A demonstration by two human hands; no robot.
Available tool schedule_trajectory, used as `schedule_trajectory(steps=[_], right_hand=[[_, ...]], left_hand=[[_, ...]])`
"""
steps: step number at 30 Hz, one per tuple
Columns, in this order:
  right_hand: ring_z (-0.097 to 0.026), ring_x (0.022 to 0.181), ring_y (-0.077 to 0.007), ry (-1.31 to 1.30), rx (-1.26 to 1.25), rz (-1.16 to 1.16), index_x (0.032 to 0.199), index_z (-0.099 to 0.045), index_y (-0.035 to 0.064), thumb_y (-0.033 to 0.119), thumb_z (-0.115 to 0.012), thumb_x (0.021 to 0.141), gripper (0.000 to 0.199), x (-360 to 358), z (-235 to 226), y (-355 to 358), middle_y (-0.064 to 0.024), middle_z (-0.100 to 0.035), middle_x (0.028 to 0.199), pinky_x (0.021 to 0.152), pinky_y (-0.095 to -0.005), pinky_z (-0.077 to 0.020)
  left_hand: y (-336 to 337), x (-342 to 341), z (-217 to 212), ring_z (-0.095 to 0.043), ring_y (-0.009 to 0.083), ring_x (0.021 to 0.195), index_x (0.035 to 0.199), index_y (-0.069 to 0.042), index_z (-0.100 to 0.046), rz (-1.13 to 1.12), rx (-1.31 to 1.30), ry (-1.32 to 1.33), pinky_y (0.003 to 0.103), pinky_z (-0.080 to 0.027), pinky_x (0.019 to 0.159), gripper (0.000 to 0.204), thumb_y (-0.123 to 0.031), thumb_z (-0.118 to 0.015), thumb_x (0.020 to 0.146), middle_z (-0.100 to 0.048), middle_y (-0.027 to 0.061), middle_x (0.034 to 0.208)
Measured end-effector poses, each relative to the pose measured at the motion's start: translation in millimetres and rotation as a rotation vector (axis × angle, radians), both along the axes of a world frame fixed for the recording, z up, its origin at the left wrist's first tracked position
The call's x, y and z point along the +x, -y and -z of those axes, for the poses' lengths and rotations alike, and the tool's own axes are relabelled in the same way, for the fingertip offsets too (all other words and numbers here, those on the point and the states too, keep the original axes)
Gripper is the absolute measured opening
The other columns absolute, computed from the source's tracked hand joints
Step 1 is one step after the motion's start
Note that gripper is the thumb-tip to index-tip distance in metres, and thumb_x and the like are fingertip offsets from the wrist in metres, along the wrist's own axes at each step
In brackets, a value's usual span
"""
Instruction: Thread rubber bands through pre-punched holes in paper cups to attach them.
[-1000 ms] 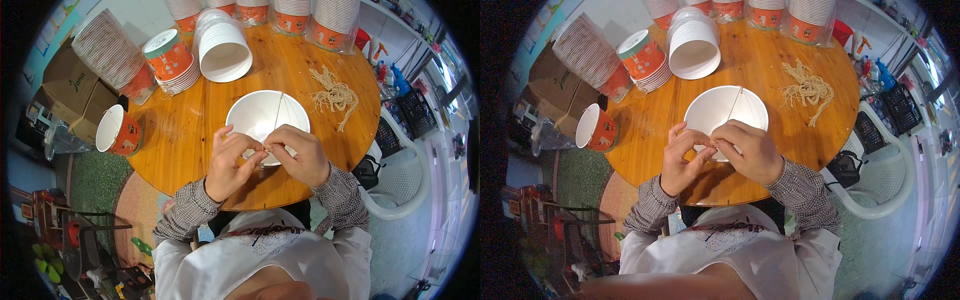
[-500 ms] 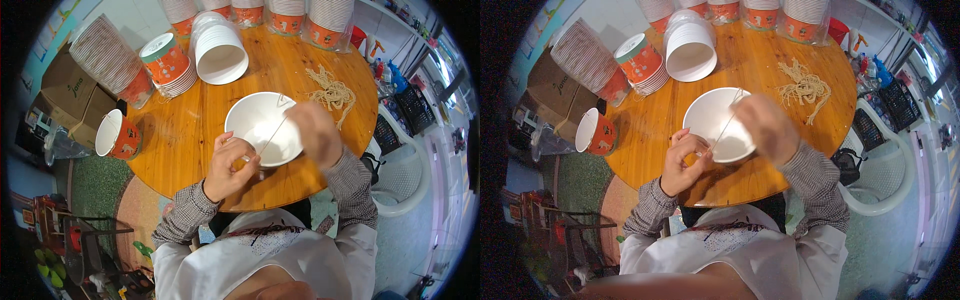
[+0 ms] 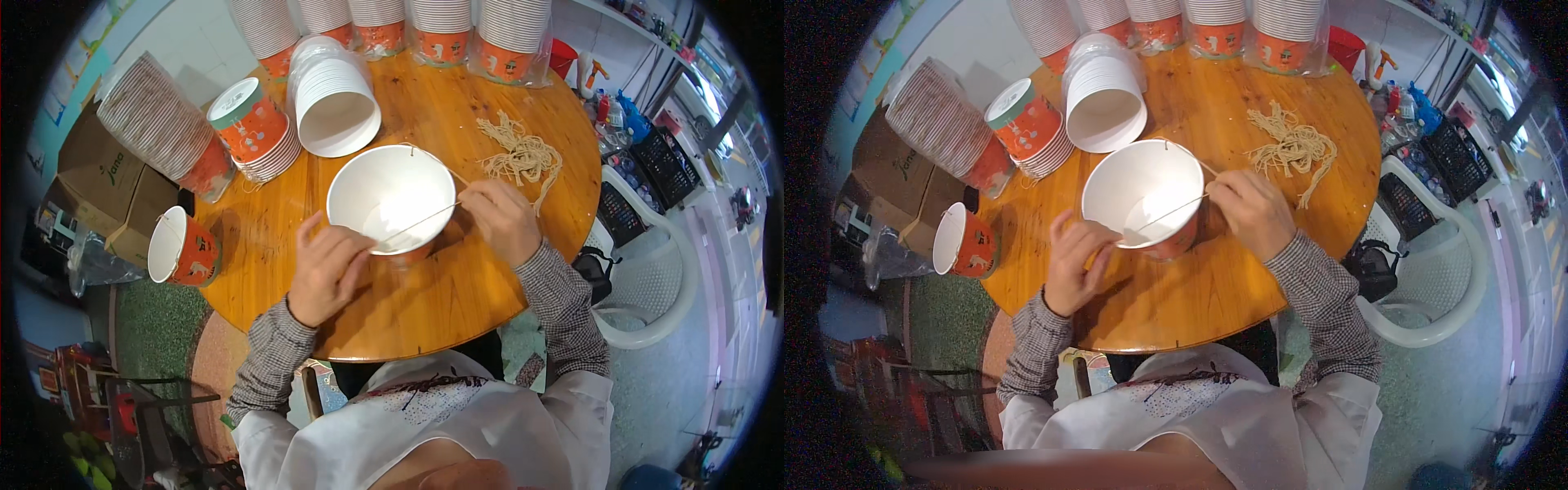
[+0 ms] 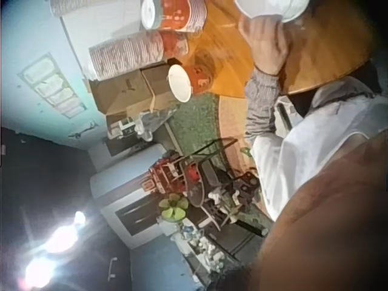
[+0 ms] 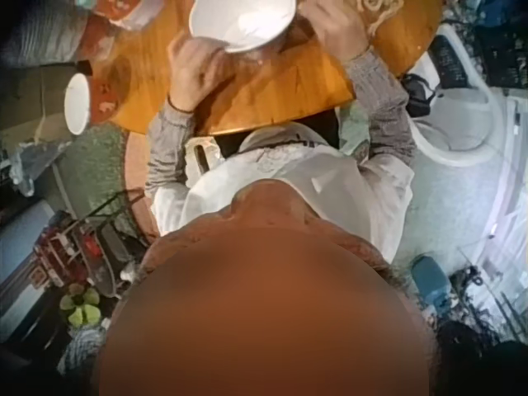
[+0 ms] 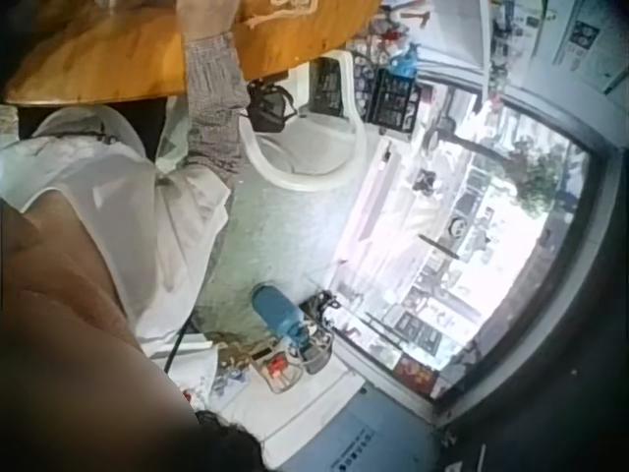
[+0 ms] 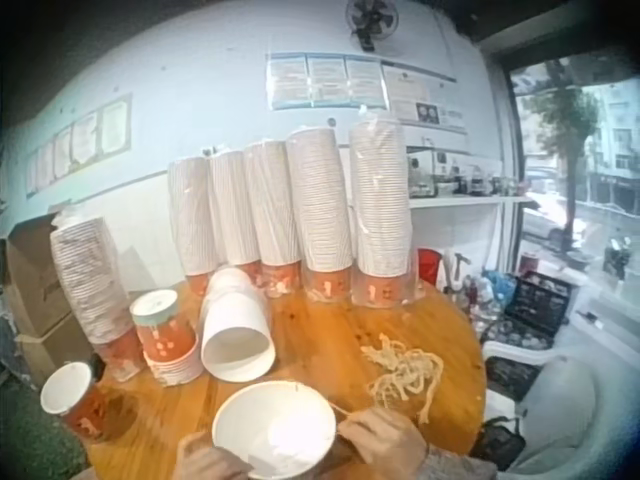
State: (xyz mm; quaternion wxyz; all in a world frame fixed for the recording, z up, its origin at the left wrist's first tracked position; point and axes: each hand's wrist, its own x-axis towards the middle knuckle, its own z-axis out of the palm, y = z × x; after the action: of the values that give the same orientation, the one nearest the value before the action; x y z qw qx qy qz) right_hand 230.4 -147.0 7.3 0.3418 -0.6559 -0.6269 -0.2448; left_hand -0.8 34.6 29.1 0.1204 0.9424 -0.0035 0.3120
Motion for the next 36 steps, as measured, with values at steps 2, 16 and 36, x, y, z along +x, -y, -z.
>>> schedule_trajectory(steps=[2,16,36], right_hand=[[-0.062,0.087,-0.0266,-0.059,-0.056,-0.021,0.094,-0.063,0.0034,0.007,-0.06,0.08,0.015,-9,14,1,-0.0088,-0.061,0.1,0.074,-0.0352,-0.052],[-0.063,0.088,-0.0295,-0.421,-0.195,0.283,0.094,-0.065,0.0061,0.012,-0.059,0.088,0.01,46,55,5,-0.0083,-0.064,0.096,0.073,-0.0385,-0.0513],[-0.054,0.064,-0.006,-1.26,0.112,-0.158,0.099,-0.056,0.0028,0.013,-0.052,0.097,0.011,102,29,-41,-0.0023,-0.062,0.081,0.051,-0.0195,-0.0436]], left_hand=[[-9,-3,-2,-0.06,0.0224,0.095,0.098,-0.008,-0.065,-0.051,0.022,0.005,0.045,-0.03,0.104,0.022,0.0,-0.064,0.077,-0.062,0.0055,0.094],[-39,-13,26,-0.057,0.0279,0.107,0.097,-0.005,-0.062,-0.213,0.086,0.185,0.043,-0.038,0.1,0.023,0.007,-0.062,0.079,-0.061,0.0088,0.106],[7,-13,56,-0.062,0.0328,0.083,0.096,0.003,-0.062,0.006,-0.331,0.346,0.039,-0.05,0.076,0.022,0.007,-0.062,0.075,-0.064,0.0171,0.091]])
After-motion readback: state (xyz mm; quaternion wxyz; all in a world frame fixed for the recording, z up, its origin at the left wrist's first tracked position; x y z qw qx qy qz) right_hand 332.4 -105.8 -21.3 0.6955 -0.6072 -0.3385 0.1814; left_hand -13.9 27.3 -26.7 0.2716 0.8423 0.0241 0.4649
